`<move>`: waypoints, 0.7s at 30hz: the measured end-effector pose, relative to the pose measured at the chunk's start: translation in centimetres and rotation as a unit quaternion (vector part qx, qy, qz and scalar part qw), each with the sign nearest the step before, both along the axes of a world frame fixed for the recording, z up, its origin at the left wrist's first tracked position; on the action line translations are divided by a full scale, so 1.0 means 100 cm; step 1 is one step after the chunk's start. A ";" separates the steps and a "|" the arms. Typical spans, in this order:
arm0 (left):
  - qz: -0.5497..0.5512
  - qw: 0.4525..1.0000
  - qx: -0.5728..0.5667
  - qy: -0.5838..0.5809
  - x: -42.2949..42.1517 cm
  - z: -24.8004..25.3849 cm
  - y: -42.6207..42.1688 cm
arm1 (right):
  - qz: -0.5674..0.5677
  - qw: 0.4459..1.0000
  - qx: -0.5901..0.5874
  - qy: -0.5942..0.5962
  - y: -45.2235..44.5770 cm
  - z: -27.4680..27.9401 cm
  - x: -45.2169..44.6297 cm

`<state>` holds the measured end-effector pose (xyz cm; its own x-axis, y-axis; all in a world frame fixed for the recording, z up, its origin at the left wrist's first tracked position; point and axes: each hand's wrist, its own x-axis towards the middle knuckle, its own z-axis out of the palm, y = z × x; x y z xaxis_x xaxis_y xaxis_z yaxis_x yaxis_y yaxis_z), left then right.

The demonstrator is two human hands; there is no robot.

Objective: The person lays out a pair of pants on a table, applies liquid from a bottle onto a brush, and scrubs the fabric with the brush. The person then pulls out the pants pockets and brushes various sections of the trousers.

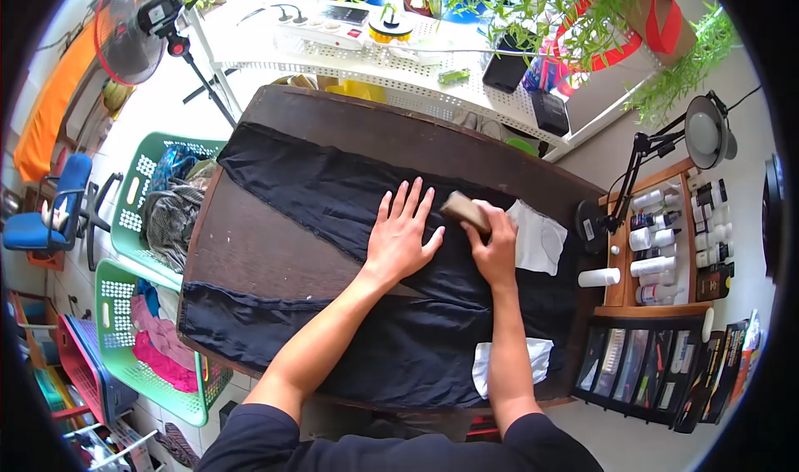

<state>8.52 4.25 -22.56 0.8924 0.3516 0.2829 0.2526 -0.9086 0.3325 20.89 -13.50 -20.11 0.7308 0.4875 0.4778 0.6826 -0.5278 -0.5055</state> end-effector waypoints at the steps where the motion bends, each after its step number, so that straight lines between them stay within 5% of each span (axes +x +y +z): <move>1: -0.003 1.000 0.001 0.002 -0.001 0.000 0.000 | 0.013 1.000 -0.025 -0.011 0.000 0.000 -0.002; 7: -0.007 1.000 0.005 0.001 -0.002 0.001 0.002 | 0.018 0.998 0.064 0.013 -0.003 -0.007 0.003; 12: -0.009 1.000 0.003 -0.003 -0.003 0.003 0.002 | 0.013 0.998 -0.026 -0.052 -0.002 -0.007 0.000; 17: -0.007 1.000 0.011 -0.003 -0.003 0.003 0.002 | 0.096 0.992 0.076 0.013 -0.003 -0.002 0.003; 21: -0.011 1.000 0.014 -0.015 -0.002 0.002 0.002 | 0.030 0.999 0.025 -0.026 -0.002 -0.008 0.005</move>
<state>8.36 4.43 -22.40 0.8908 0.3230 0.3195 0.2218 -0.9229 0.3147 21.39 -13.71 -20.93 0.6753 0.5039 0.5386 0.7376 -0.4605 -0.4939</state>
